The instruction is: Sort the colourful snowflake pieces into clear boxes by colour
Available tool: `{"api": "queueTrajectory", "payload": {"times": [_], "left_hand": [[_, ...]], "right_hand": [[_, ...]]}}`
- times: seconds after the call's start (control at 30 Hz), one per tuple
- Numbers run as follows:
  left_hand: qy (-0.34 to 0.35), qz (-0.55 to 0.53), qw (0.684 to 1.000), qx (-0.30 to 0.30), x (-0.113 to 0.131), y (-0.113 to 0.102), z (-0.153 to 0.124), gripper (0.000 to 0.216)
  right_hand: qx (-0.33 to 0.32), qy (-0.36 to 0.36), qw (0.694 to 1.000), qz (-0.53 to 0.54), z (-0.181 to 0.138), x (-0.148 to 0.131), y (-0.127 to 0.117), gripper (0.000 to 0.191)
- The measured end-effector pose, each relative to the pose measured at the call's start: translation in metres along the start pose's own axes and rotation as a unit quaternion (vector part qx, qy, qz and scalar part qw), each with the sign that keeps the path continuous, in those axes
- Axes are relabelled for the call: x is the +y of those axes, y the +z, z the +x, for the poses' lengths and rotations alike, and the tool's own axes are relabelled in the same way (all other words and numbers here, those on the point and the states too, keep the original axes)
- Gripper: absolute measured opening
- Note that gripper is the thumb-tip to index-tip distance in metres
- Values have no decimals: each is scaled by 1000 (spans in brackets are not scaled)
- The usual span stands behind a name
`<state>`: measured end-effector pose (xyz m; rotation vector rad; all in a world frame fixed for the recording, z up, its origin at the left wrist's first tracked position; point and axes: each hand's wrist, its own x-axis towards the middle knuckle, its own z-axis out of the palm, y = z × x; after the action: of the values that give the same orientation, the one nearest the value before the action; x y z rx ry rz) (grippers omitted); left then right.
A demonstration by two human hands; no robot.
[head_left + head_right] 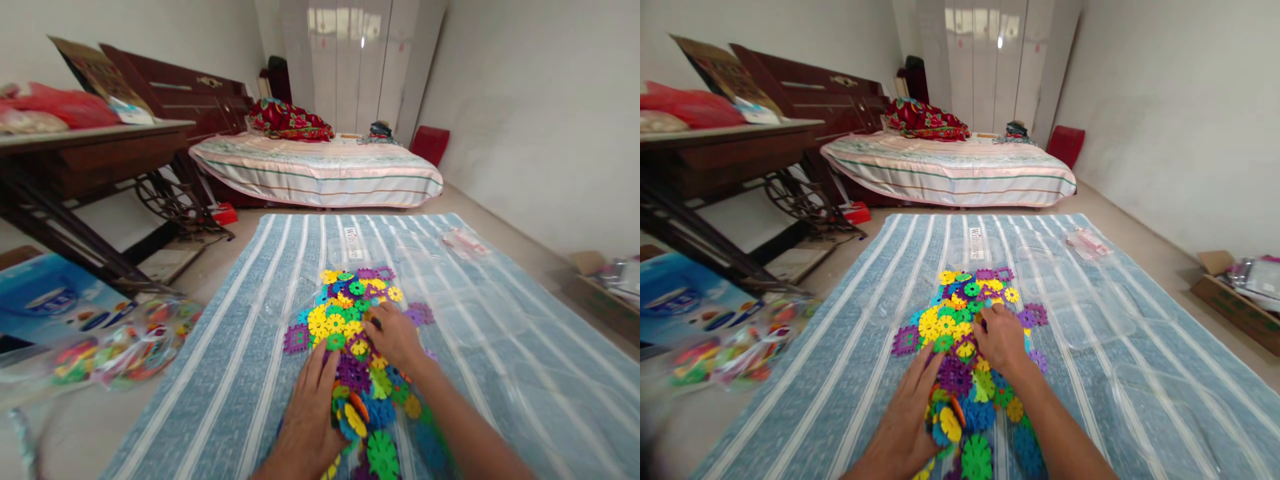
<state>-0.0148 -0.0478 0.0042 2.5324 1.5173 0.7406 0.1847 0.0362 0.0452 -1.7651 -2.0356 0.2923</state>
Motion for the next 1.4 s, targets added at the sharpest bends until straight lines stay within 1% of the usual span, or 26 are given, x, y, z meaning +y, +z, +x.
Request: {"api": "queueTrajectory", "payload": {"times": [0.07,0.13,0.2,0.27,0.33,0.37,0.43,0.47,0.53,0.6,0.67,0.73,0.77,0.83,0.9,0.97,1.03,1.13,1.23,1.3,1.4], "left_hand": [[-12,-52,999,-3,2,5,19,84],[-17,-91,996,-9,0,9,39,82],[-8,-104,995,-9,-2,10,59,75],[10,-98,995,-3,-3,7,77,69],[25,-80,996,8,-1,-2,86,65],[34,-67,997,8,2,-7,86,61],[52,-40,998,13,8,-19,74,56],[61,-27,998,11,11,-24,63,55],[105,-21,994,-10,19,-30,35,53],[168,-40,982,-75,28,-32,8,60],[245,-66,954,-158,38,-30,-8,70],[286,-67,932,-214,46,-27,-8,68],[287,-55,930,-222,49,-26,-2,63],[274,-25,941,-196,50,-22,15,49],[256,12,954,-156,46,-19,34,40],[242,46,963,-114,39,-15,50,38],[223,66,970,-75,30,-11,61,36],[170,73,982,-25,21,-6,71,33],[121,78,990,4,16,-2,75,33],[106,83,991,18,12,-2,77,32],[100,76,991,47,5,-1,76,31]], "right_hand": [[22,-24,998,62,-15,-3,4,22],[69,-44,988,134,-29,-4,8,27],[111,-58,973,193,-40,-3,8,31],[140,-64,963,222,-52,1,4,34],[156,-65,961,218,-67,8,-4,36],[158,-63,964,205,-77,13,-8,37],[142,-53,975,163,-102,23,-17,43],[126,-47,981,139,-116,28,-20,49],[84,-47,991,95,-145,35,-23,68],[39,-72,994,67,-168,37,-22,87],[9,-104,993,46,-176,36,-16,97],[9,-113,993,32,-170,34,-8,92],[16,-111,993,31,-162,33,-4,85],[35,-101,993,40,-140,33,2,74],[52,-94,992,63,-118,33,4,67],[72,-88,989,89,-103,34,2,64],[95,-74,987,106,-98,36,0,60],[136,-30,985,106,-107,40,-2,50],[174,0,980,94,-128,41,-4,38],[188,-3,978,88,-143,38,-4,33],[193,-15,978,82,-161,30,-1,31]]}}
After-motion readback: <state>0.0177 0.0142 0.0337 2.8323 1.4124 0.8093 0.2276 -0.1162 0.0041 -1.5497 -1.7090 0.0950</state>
